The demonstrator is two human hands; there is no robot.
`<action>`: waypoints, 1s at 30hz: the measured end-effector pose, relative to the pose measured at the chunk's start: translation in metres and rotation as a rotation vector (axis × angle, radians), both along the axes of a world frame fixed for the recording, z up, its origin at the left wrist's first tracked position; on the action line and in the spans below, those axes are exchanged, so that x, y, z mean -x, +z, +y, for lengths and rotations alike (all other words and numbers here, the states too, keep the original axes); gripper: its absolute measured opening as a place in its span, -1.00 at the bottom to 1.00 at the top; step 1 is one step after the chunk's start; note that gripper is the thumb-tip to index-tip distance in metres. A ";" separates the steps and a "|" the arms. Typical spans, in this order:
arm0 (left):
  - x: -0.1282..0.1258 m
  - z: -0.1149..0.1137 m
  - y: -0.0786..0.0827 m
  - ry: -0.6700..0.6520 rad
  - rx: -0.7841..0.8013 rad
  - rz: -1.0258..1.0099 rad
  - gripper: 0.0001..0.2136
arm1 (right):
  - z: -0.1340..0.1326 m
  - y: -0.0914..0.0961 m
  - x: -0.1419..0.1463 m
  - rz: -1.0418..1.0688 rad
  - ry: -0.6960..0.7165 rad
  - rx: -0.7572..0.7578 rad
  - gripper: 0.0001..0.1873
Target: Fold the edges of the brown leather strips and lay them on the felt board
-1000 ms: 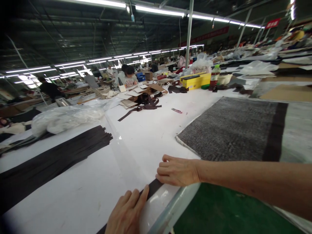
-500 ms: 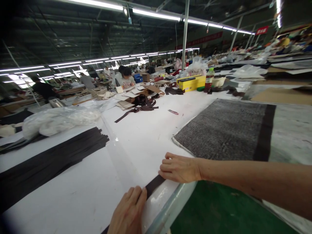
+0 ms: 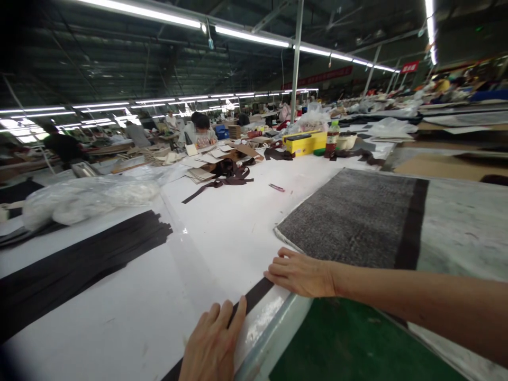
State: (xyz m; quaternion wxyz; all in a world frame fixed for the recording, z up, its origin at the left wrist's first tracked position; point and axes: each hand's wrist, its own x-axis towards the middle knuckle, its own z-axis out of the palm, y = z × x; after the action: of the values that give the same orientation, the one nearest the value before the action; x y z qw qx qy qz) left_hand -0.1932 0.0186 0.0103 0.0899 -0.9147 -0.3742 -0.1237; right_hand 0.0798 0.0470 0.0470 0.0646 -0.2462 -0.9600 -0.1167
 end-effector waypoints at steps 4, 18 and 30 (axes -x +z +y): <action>0.000 -0.001 -0.005 0.002 -0.040 -0.013 -0.56 | -0.002 0.000 -0.013 -0.023 -0.093 0.019 -0.62; -0.001 -0.005 -0.015 0.012 -0.107 -0.058 -0.54 | -0.031 0.002 0.053 0.296 -0.474 0.222 -0.46; 0.011 -0.014 -0.022 0.030 -0.177 -0.101 -0.57 | -0.041 0.000 0.068 0.128 -0.349 0.243 -0.58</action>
State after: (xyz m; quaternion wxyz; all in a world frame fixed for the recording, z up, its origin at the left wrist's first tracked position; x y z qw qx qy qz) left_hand -0.2038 0.0042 -0.0118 0.1533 -0.8900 -0.3796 -0.2010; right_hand 0.0123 0.0057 0.0473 0.0738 -0.4215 -0.9038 0.0064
